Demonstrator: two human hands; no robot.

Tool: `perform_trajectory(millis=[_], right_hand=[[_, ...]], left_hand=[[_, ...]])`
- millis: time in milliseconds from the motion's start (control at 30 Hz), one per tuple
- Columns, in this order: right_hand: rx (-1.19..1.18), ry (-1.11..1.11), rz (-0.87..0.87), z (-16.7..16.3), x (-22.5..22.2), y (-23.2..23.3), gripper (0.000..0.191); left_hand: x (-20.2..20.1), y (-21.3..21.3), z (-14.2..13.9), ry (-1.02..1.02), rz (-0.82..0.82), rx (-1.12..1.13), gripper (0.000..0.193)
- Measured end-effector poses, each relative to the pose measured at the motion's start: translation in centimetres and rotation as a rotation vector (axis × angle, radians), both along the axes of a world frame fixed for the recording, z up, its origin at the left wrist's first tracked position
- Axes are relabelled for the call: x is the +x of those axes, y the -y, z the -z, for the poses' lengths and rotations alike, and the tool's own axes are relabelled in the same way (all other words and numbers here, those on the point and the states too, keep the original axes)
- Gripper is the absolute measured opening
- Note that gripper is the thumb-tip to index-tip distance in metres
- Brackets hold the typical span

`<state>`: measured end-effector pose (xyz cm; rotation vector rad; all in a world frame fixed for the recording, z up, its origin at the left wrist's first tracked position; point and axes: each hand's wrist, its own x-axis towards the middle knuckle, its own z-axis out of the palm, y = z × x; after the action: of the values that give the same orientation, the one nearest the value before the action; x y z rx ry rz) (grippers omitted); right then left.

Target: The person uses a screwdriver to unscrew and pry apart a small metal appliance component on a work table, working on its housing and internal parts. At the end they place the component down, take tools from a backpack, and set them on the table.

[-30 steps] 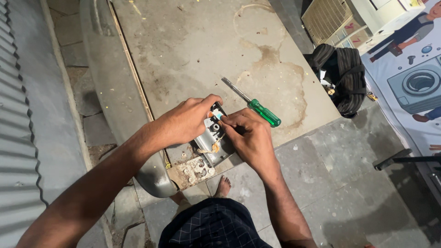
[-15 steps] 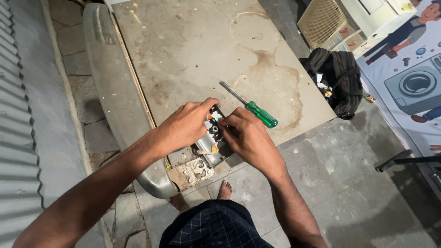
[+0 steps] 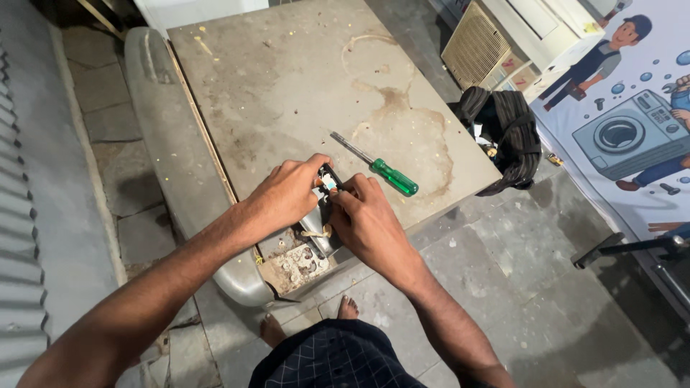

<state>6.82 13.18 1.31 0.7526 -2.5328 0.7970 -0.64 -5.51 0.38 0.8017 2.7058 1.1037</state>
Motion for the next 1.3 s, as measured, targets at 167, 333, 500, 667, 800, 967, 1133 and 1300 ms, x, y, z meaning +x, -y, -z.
perform_trajectory(millis=[167,333,500,667,800,967,1133,1300], right_hand=[[-0.155,0.233,0.048,-0.4,-0.1,-1.0,0.029],[-0.187,0.3,0.104,-0.6,0.5,-0.9,0.034],[-0.2,0.249,0.104,-0.4,1.0,-0.4,0.036],[-0.208,0.064,0.16,-0.3,1.5,-1.9,0.029],[-0.028,-0.132,0.38,-0.1,0.4,-4.6,0.033],[-0.092,-0.008,0.413,1.6,-1.3,-5.3,0.035],[-0.082,-0.003,0.47,2.5,-2.1,-4.8,0.039],[-0.034,0.025,0.496,2.2,-2.6,-4.4,0.035]], left_hand=[[-1.1,0.3,-0.2,-0.012,0.142,0.043,0.051],[-1.3,0.3,0.2,0.19,0.168,0.078,0.044],[-1.3,0.3,0.5,0.26,0.169,0.123,0.043],[-1.1,0.1,-0.3,0.263,0.197,0.213,0.047],[-0.5,-0.1,-1.6,0.265,0.171,0.318,0.045],[0.3,0.3,-3.4,0.202,0.18,0.321,0.047],[0.4,0.6,-4.1,0.206,0.154,0.336,0.047],[0.1,0.5,-3.3,0.255,0.108,0.376,0.046]])
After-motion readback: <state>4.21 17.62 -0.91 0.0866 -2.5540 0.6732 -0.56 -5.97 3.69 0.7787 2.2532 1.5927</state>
